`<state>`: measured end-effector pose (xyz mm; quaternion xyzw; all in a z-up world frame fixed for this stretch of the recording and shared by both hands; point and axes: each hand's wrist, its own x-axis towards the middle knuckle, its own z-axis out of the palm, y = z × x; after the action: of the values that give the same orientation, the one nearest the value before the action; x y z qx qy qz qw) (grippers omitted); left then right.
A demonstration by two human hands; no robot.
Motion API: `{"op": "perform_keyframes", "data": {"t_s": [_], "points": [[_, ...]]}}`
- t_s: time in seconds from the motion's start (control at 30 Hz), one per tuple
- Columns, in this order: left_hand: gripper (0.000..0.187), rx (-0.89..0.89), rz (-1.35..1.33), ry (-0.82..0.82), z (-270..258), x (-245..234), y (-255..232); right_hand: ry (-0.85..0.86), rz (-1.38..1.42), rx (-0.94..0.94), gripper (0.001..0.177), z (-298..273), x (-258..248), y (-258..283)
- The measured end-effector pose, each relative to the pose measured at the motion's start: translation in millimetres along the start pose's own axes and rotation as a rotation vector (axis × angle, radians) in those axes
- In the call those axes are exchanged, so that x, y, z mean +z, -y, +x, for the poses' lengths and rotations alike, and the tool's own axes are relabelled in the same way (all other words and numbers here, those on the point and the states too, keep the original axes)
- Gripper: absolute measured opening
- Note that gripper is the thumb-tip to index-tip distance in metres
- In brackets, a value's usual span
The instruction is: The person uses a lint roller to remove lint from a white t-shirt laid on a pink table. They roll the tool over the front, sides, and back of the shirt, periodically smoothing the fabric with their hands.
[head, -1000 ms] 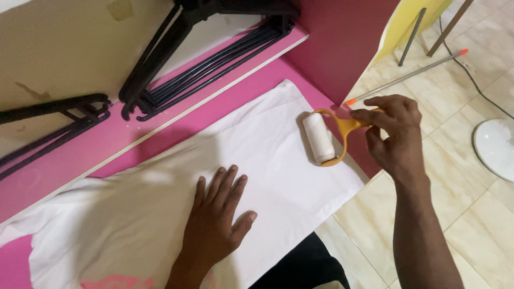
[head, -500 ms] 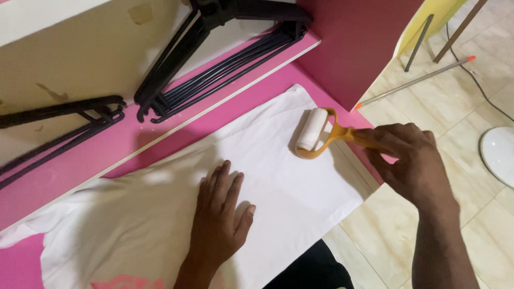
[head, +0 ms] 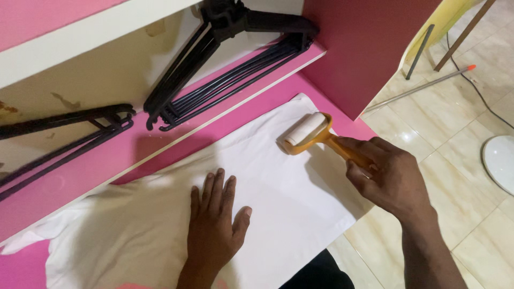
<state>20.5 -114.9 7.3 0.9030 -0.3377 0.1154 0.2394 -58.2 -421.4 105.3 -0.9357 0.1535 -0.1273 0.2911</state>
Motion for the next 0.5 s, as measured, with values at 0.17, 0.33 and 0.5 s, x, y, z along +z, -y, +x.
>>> {"op": "perform_keyframes", "data": {"t_s": [0.17,0.33,0.5], "points": [[0.065,-0.001,-0.013,-0.009,-0.3,-0.3,-0.3,0.017,-0.102,0.005,0.05,12.8,22.4,-3.0],[0.064,0.015,-0.01,-0.036,-1.3,-1.1,-1.7,-0.007,-0.035,-0.087,0.049,39.1,47.2,3.1],[0.064,0.0,-0.023,-0.024,-0.5,-1.3,-1.7,0.066,0.045,0.044,0.052,22.6,18.1,0.9]]}}
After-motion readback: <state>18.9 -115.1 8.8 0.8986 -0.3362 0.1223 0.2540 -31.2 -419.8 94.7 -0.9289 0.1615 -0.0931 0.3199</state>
